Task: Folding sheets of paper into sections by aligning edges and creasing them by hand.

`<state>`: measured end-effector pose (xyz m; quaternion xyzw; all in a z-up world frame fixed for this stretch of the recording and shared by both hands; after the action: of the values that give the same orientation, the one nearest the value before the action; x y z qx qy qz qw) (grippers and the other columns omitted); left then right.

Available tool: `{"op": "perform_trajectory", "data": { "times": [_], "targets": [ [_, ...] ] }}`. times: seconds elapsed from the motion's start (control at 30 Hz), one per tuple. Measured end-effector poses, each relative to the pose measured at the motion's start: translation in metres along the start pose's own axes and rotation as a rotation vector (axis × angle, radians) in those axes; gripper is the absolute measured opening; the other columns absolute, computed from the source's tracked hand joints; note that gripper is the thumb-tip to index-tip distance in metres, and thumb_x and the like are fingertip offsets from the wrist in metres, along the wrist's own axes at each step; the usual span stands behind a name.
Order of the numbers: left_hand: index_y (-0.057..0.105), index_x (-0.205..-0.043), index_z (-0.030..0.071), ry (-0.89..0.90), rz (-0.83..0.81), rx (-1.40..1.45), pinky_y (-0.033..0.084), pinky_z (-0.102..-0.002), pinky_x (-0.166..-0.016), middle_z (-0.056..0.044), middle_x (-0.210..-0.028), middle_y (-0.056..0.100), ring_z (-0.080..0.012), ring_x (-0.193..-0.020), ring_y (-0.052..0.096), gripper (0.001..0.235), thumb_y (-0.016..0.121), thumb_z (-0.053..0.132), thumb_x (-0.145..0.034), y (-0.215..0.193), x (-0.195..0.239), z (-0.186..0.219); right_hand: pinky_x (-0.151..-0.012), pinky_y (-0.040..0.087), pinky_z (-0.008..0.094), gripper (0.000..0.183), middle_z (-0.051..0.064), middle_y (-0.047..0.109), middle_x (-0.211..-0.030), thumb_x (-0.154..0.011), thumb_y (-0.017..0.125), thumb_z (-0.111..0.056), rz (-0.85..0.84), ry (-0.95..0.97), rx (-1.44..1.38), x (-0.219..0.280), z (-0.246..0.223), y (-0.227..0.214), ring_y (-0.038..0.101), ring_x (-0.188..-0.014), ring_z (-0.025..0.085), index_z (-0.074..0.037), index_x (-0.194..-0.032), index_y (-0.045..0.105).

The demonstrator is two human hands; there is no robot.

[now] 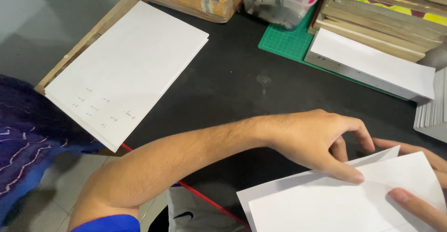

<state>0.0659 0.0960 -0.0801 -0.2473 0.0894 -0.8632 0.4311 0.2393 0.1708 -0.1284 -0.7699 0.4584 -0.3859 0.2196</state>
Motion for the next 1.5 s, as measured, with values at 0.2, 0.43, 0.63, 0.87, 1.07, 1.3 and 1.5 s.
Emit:
{"op": "perform_trajectory", "data": {
  "times": [0.2, 0.43, 0.63, 0.87, 1.07, 1.3, 1.5],
  "targets": [
    [0.050, -0.113, 0.021, 0.164, 0.088, 0.067, 0.051, -0.022, -0.065, -0.001, -0.088, 0.072, -0.0104, -0.070, 0.068, 0.046, 0.059, 0.028, -0.069, -0.003, -0.004, -0.002, -0.071, 0.050, 0.034, 0.043, 0.009, 0.075, -0.096, -0.057, 0.072, -0.001, 0.087, -0.059, -0.081, 0.015, -0.011, 0.020, 0.070, -0.082, 0.024, -0.004, -0.100, 0.073],
    [0.033, -0.130, 0.021, 0.301, 0.186, -0.004, 0.045, -0.027, -0.064, -0.001, -0.086, 0.063, -0.0155, -0.060, 0.055, 0.055, 0.047, 0.010, -0.078, -0.011, 0.006, 0.008, -0.068, 0.044, 0.056, 0.069, 0.036, 0.060, -0.099, -0.068, 0.042, 0.032, 0.158, 0.217, -0.709, 0.024, -0.011, 0.025, 0.057, -0.083, 0.048, 0.000, -0.129, 0.047],
    [0.034, -0.131, 0.007, 0.484, 0.220, -0.058, 0.048, -0.030, -0.085, -0.014, -0.113, 0.060, -0.0256, -0.098, 0.061, 0.052, 0.037, -0.001, -0.080, -0.002, 0.003, 0.028, -0.042, 0.056, 0.035, 0.044, 0.017, 0.083, -0.079, -0.062, 0.068, 0.006, -0.013, 0.002, -0.586, 0.025, -0.006, 0.021, 0.074, -0.056, 0.026, 0.001, -0.106, 0.072],
    [0.034, -0.133, 0.007, 0.385, 0.162, -0.121, 0.050, -0.029, -0.077, -0.015, -0.103, 0.058, -0.0247, -0.090, 0.060, 0.050, 0.042, -0.002, -0.084, 0.009, -0.008, 0.018, -0.044, 0.057, 0.029, 0.017, 0.013, 0.079, -0.063, -0.070, 0.067, -0.005, 0.027, -0.115, -0.554, 0.018, -0.003, 0.025, 0.073, -0.053, 0.019, 0.004, -0.079, 0.079],
    [0.035, -0.134, 0.014, 0.397, 0.233, -0.184, 0.051, -0.031, -0.070, -0.011, -0.101, 0.059, -0.0257, -0.088, 0.062, 0.051, 0.041, -0.002, -0.086, 0.010, -0.011, 0.012, -0.044, 0.055, 0.025, 0.015, 0.009, 0.078, -0.078, -0.070, 0.063, -0.006, 0.138, -0.219, -0.478, 0.016, -0.013, 0.018, 0.070, -0.059, 0.015, 0.002, -0.077, 0.074],
    [0.035, -0.135, 0.015, 0.390, 0.264, -0.316, 0.050, -0.035, -0.066, -0.010, -0.097, 0.057, -0.0257, -0.083, 0.059, 0.054, 0.046, -0.003, -0.085, 0.012, -0.013, 0.010, -0.053, 0.052, 0.023, 0.015, 0.010, 0.076, -0.075, -0.072, 0.064, -0.005, 0.194, -0.144, -0.434, 0.010, 0.001, 0.018, 0.067, -0.065, 0.014, 0.002, -0.080, 0.074],
    [0.037, -0.134, 0.018, 0.373, 0.277, -0.335, 0.050, -0.035, -0.060, -0.007, -0.095, 0.057, -0.0250, -0.077, 0.060, 0.056, 0.045, -0.003, -0.083, 0.011, -0.016, 0.006, -0.057, 0.052, 0.023, 0.015, 0.011, 0.076, -0.075, -0.071, 0.064, -0.004, 0.189, -0.152, -0.467, 0.008, 0.002, 0.019, 0.067, -0.066, 0.014, 0.003, -0.082, 0.073]
  ]
}}
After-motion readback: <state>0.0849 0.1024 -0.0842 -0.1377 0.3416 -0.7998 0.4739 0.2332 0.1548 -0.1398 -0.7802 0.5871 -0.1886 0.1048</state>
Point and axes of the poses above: each hand's wrist, its own x-axis away from the middle knuckle, its own y-axis out of the palm, z = x × y, the point moved 10 cm from there along -x, towards the middle knuckle
